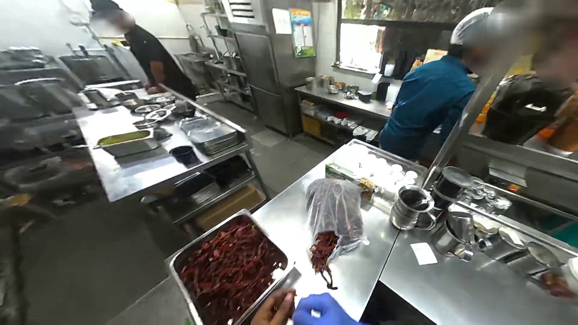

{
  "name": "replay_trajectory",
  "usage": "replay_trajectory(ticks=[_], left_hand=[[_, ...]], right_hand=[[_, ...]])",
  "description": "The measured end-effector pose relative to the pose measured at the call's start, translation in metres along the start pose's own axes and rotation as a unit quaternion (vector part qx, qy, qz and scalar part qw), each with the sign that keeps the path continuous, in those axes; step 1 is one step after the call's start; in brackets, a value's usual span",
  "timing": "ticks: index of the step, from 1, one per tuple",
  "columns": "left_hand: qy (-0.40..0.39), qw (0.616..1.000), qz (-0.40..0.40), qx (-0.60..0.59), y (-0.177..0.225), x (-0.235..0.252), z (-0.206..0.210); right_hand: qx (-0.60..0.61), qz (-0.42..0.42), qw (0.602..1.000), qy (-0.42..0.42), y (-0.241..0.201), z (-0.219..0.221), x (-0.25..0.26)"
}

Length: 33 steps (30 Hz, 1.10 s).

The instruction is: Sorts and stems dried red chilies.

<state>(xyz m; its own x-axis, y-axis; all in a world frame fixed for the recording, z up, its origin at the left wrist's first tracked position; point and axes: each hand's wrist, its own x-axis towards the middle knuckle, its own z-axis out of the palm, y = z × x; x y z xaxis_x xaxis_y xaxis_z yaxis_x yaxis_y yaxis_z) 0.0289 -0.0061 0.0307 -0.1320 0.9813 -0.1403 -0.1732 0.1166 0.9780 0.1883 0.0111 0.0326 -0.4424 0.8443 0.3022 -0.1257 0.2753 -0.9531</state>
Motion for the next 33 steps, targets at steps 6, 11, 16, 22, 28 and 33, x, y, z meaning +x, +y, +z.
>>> replay_trajectory(ticks=[6,11,16,22,28,33], left_hand=[[0.121,0.983,-0.07,-0.116,0.015,0.022,-0.038],[0.116,0.977,-0.103,-0.147,0.014,0.027,-0.056],[0.103,0.966,-0.04,0.234,0.01,0.031,-0.072],[0.18,0.89,0.115,0.404,0.009,0.015,-0.083],[0.019,0.867,0.051,0.495,-0.055,0.0,-0.079],[-0.065,0.802,-0.013,0.594,-0.107,-0.013,-0.077]], right_hand=[[-0.468,0.186,0.84,-0.204,0.085,-0.032,-0.031],[-0.445,0.254,0.811,-0.282,0.113,-0.04,-0.051],[-0.357,0.233,0.887,-0.18,0.094,-0.036,-0.037],[-0.413,0.176,0.891,-0.065,0.097,-0.06,-0.039],[-0.386,0.229,0.891,-0.07,0.105,-0.083,-0.061],[-0.378,0.239,0.89,-0.088,0.1,-0.08,-0.07]])
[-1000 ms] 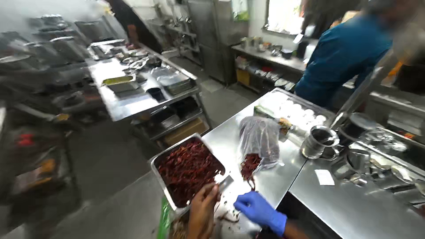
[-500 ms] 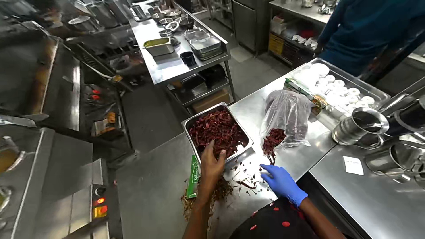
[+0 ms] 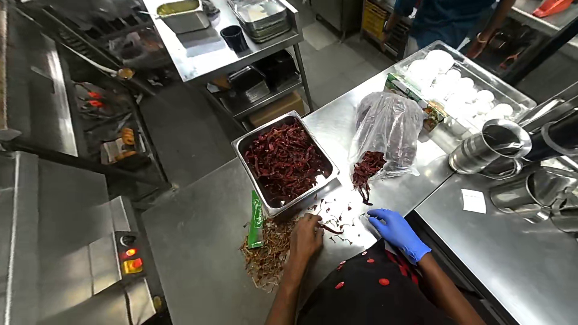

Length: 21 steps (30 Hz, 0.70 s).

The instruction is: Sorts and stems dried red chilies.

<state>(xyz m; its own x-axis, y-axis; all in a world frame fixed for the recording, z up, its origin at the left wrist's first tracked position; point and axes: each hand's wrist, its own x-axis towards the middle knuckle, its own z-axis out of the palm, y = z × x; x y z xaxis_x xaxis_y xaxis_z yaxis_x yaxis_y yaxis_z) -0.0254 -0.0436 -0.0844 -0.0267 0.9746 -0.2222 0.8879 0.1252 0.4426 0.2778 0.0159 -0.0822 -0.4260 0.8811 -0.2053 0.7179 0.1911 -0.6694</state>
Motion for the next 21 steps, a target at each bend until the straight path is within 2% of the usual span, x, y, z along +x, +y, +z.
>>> replay_trajectory(ticks=[2,5,8,11,13,15,17,19,21], left_hand=[[0.011,0.999,0.001,0.03,-0.002,-0.001,0.013],[0.085,0.996,0.024,0.02,-0.004,-0.002,0.015],[0.179,0.977,0.098,-0.056,0.003,-0.001,-0.003],[0.193,0.954,0.174,-0.147,0.027,0.0,-0.027],[0.186,0.934,0.204,-0.225,0.046,0.001,-0.04],[0.199,0.909,0.192,-0.311,0.062,0.001,-0.046],[0.215,0.87,0.135,-0.422,0.078,-0.001,-0.046],[0.187,0.833,0.081,-0.514,0.09,-0.003,-0.044],[0.146,0.816,0.053,-0.557,0.096,-0.005,-0.039]], right_hand=[[0.0,0.002,1.0,-0.006,-0.003,0.001,0.0],[0.003,-0.017,1.0,-0.002,-0.009,0.008,0.004],[0.079,-0.042,0.996,-0.017,-0.03,0.007,0.009],[0.18,-0.057,0.98,-0.066,-0.061,-0.002,0.014],[0.219,-0.074,0.971,-0.066,-0.077,-0.006,0.016],[0.26,-0.069,0.961,-0.06,-0.09,-0.009,0.016],[0.322,-0.043,0.944,-0.064,-0.099,-0.015,0.015],[0.386,-0.027,0.92,-0.068,-0.104,-0.018,0.014],[0.412,-0.025,0.908,-0.076,-0.105,-0.02,0.014]])
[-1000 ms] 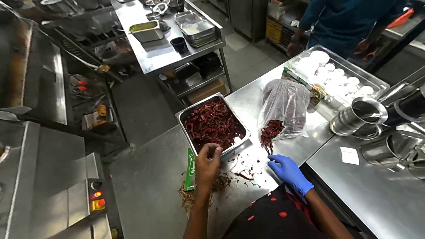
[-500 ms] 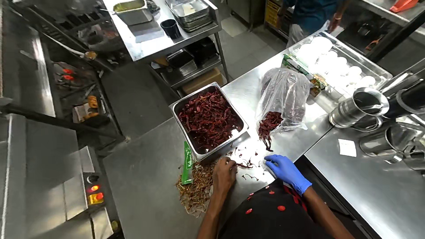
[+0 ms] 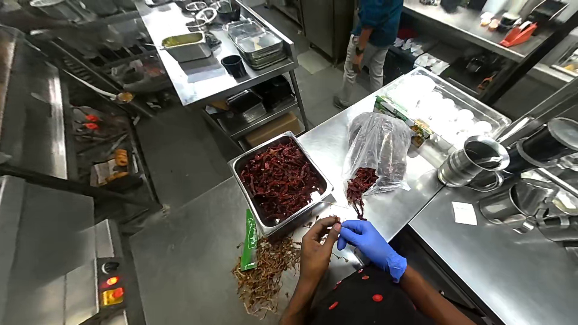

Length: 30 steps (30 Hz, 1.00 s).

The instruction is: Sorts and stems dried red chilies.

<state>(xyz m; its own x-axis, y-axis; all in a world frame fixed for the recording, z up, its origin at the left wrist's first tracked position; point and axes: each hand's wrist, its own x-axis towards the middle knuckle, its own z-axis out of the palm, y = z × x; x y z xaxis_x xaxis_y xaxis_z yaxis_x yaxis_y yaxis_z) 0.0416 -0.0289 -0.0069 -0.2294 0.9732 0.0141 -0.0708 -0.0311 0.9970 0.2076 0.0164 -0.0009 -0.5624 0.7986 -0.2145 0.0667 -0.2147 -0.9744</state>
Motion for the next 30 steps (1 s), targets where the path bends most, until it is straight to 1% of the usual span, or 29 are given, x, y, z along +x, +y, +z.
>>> replay_trajectory(ticks=[2,4,6,7,9,11,13,15,17,20,21,23,25,27,29,30], left_hand=[[0.006,1.0,-0.009,-0.022,-0.001,-0.002,0.004],[0.009,1.0,0.01,-0.009,0.003,-0.003,0.004],[-0.003,0.997,0.05,0.054,0.008,-0.003,0.0],[-0.014,0.992,0.078,0.101,0.01,-0.002,-0.003],[-0.039,0.969,0.134,0.203,0.012,-0.002,-0.007],[-0.051,0.94,0.173,0.29,0.015,-0.002,-0.009],[-0.053,0.917,0.198,0.343,0.017,-0.001,-0.01],[-0.059,0.907,0.198,0.367,0.017,0.0,-0.011],[-0.074,0.921,0.162,0.348,0.017,0.001,-0.011],[-0.096,0.972,0.045,0.209,0.023,-0.001,-0.008],[-0.091,0.981,0.016,0.171,0.025,-0.001,-0.005],[-0.06,0.988,-0.006,0.14,0.028,-0.003,-0.001],[-0.029,0.988,0.02,0.153,0.028,-0.003,0.001],[-0.009,0.978,0.085,0.19,0.026,-0.002,0.0],[0.005,0.965,0.141,0.223,0.027,0.0,0.0],[0.007,0.959,0.155,0.236,0.027,0.0,0.001]], right_hand=[[-0.026,0.013,1.0,-0.008,0.001,-0.004,0.0],[-0.091,0.027,0.995,0.023,0.003,-0.009,0.0],[-0.135,0.013,0.987,0.082,0.008,-0.014,0.0],[-0.131,-0.004,0.986,0.098,0.008,-0.017,0.001],[-0.1,-0.028,0.99,0.099,0.002,-0.018,0.001],[-0.079,-0.028,0.993,0.079,-0.008,-0.018,0.001],[-0.079,-0.022,0.994,0.077,-0.013,-0.016,0.003],[-0.082,-0.039,0.992,0.087,-0.013,-0.016,0.005],[-0.074,-0.053,0.993,0.081,-0.013,-0.017,0.006],[-0.019,-0.059,0.996,0.066,-0.013,-0.013,0.006],[-0.003,-0.063,0.996,0.069,-0.013,-0.012,0.006],[0.014,-0.065,0.995,0.078,-0.013,-0.009,0.005],[0.018,-0.062,0.994,0.085,-0.013,-0.008,0.004],[0.009,-0.053,0.994,0.092,-0.015,-0.007,0.005],[-0.042,-0.039,0.993,0.107,-0.016,-0.007,0.007],[-0.071,-0.032,0.99,0.116,-0.015,-0.006,0.007]])
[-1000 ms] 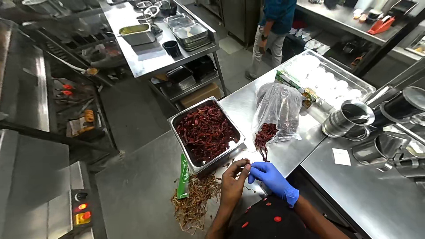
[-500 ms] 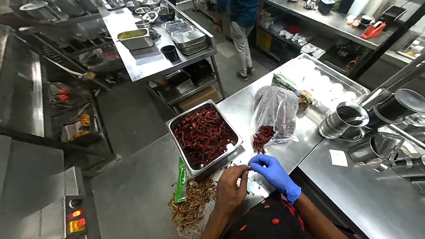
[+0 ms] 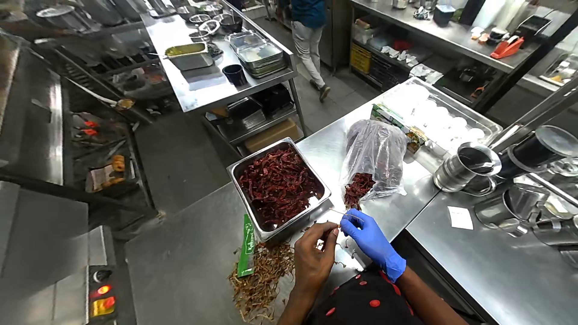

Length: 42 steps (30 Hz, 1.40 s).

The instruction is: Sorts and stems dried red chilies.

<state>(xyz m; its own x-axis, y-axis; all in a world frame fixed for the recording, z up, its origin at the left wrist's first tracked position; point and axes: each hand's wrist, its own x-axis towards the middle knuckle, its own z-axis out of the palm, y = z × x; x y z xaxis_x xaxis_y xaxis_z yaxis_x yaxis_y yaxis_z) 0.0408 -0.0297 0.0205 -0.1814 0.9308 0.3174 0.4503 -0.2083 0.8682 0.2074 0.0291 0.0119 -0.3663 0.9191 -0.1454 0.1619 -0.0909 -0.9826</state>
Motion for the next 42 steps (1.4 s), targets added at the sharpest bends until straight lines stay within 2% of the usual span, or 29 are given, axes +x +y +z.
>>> replay_trajectory(ticks=[4,10,12,14,17,19,20,24,27,29,31,33,35,37,38,40,41,42], left_hand=[[-0.008,1.0,0.008,0.015,0.003,0.001,0.003],[0.015,1.0,0.005,0.01,0.002,0.0,0.007],[0.016,0.999,-0.013,-0.031,0.003,-0.001,0.009],[0.014,0.987,-0.065,-0.145,0.005,0.0,0.01],[0.018,0.941,-0.161,-0.295,0.008,0.004,0.014],[0.023,0.901,-0.23,-0.368,0.011,0.007,0.013],[0.02,0.88,-0.257,-0.399,0.011,0.008,0.012],[0.01,0.824,-0.307,-0.477,0.009,0.003,0.011],[0.013,0.804,-0.32,-0.5,0.003,0.001,0.008],[0.014,0.805,-0.33,-0.493,-0.002,0.003,0.003],[0.009,0.83,-0.325,-0.453,-0.009,0.008,-0.004],[-0.005,0.886,-0.292,-0.36,-0.022,0.016,-0.016],[-0.015,0.953,-0.219,-0.21,-0.039,0.027,-0.034],[0.003,0.991,-0.132,-0.013,-0.051,0.043,-0.054],[0.015,0.989,-0.094,0.113,-0.054,0.052,-0.064],[-0.005,0.936,-0.048,0.349,-0.056,0.067,-0.079],[-0.017,0.912,-0.035,0.408,-0.058,0.071,-0.083],[-0.016,0.906,-0.017,0.423,-0.059,0.073,-0.084]], right_hand=[[-0.033,0.005,0.999,0.007,0.0,0.004,0.001],[0.042,0.011,0.999,-0.005,-0.002,0.01,0.0],[0.126,0.012,0.992,-0.019,-0.002,0.013,0.0],[0.265,0.016,0.963,-0.048,0.001,0.017,-0.001],[0.455,0.046,0.885,-0.083,0.009,0.023,-0.002],[0.526,0.043,0.844,-0.094,0.016,0.022,-0.001],[0.536,0.032,0.838,-0.091,0.019,0.02,0.001],[0.436,0.004,0.9,-0.005,0.019,0.005,0.012],[0.324,0.001,0.946,0.023,0.033,-0.011,0.019],[0.188,0.03,0.981,0.034,0.048,-0.019,0.019],[-0.039,0.071,0.996,0.026,0.072,-0.023,0.018],[-0.257,0.098,0.961,-0.037,0.092,-0.021,0.013],[-0.322,0.1,0.934,-0.116,0.101,-0.011,0.006],[-0.288,0.084,0.937,-0.177,0.1,-0.002,0.002],[-0.281,0.077,0.936,-0.196,0.097,0.002,0.002],[-0.314,0.065,0.928,-0.188,0.091,0.005,0.004],[-0.334,0.06,0.926,-0.167,0.088,0.004,0.006],[-0.348,0.057,0.925,-0.139,0.087,0.001,0.009]])
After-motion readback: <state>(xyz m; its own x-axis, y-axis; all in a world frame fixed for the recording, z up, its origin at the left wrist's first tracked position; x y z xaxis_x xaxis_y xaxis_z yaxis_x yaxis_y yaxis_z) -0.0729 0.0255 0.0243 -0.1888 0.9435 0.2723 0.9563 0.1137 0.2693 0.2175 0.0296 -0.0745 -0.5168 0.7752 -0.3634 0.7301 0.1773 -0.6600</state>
